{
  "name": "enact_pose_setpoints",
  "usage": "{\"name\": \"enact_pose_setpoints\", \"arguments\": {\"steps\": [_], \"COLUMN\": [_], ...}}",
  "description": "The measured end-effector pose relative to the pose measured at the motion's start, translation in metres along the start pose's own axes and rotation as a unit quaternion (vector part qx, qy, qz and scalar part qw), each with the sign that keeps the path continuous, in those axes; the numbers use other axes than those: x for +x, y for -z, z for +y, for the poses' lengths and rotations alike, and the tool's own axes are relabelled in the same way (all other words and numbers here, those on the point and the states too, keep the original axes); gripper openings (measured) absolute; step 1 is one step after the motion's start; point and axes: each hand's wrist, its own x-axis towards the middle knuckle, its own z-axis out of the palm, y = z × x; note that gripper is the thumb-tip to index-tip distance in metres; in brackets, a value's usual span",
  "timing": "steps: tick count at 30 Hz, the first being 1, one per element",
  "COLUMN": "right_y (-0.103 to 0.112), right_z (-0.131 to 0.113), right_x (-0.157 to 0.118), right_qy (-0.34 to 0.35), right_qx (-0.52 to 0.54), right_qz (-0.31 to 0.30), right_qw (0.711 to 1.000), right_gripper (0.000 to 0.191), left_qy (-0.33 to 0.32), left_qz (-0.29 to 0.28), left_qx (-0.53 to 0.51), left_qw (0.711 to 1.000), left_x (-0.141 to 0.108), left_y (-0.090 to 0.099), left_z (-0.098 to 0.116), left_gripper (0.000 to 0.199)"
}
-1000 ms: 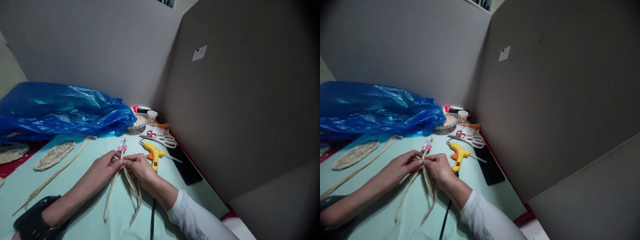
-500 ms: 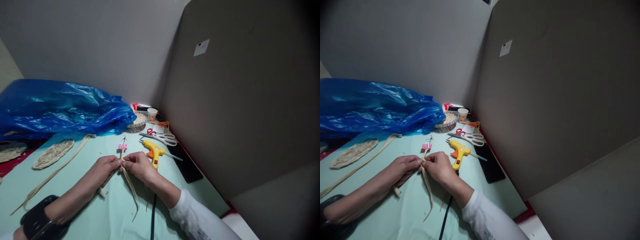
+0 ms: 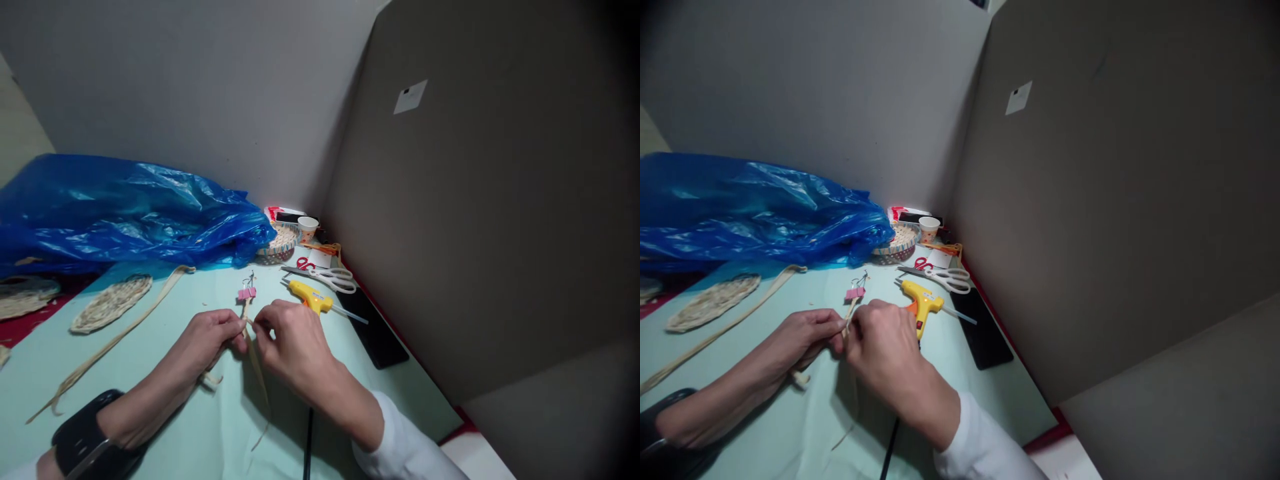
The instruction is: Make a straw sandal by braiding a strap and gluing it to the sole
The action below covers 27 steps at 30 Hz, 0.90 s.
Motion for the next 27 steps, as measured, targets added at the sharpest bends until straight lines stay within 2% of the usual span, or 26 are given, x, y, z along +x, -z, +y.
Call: {"name": "enact_pose_setpoints", "arguments": {"steps": [3,6,8,10,12,13,15,17,18,19,23,27], "right_y": [-0.013,-0.026,-0.031,-0.032,-0.028,-0.025,-0.016,-0.009,-0.007,-0.007,-0.015,-0.018], "right_z": [-0.006,-0.009,-0.011,-0.012,-0.012,-0.011,-0.007,0.0,0.005,0.01,0.022,0.023], "right_x": [-0.012,-0.022,-0.026,-0.026,-0.022,-0.02,-0.011,-0.001,0.004,0.008,0.018,0.023], "right_qy": [0.129,0.258,0.303,0.327,0.302,0.263,0.13,-0.003,-0.029,-0.04,-0.017,-0.012], "right_qx": [-0.118,-0.212,-0.233,-0.231,-0.182,-0.137,-0.013,0.099,0.13,0.159,0.228,0.236], "right_qz": [-0.007,0.017,0.028,0.008,-0.028,-0.038,-0.027,0.004,-0.002,-0.021,-0.132,-0.148], "right_qw": [0.985,0.942,0.923,0.916,0.936,0.954,0.991,0.995,0.991,0.986,0.964,0.96], "right_gripper": [0.013,0.015,0.015,0.015,0.012,0.014,0.022,0.026,0.026,0.026,0.026,0.021], "left_qy": [-0.007,-0.032,-0.054,-0.059,-0.043,-0.032,-0.014,-0.007,-0.006,-0.006,-0.015,-0.02], "left_qz": [0.005,-0.015,-0.025,-0.025,-0.029,-0.032,-0.042,-0.058,-0.066,-0.075,-0.09,-0.101], "left_qx": [-0.019,-0.05,-0.07,-0.08,-0.081,-0.082,-0.088,-0.094,-0.095,-0.094,-0.079,-0.048], "left_qw": [1.0,0.998,0.996,0.995,0.995,0.996,0.995,0.994,0.993,0.993,0.993,0.994], "left_x": [-0.001,-0.008,-0.013,-0.016,-0.016,-0.015,-0.012,-0.01,-0.01,-0.01,-0.012,-0.013], "left_y": [-0.001,-0.001,0.0,0.0,0.001,0.002,0.003,0.005,0.006,0.007,0.009,0.011], "left_z": [-0.003,-0.001,0.003,0.006,0.008,0.008,0.007,0.005,0.005,0.005,0.008,0.014], "left_gripper": [0.039,0.033,0.03,0.03,0.03,0.029,0.027,0.027,0.028,0.029,0.03,0.027]}}
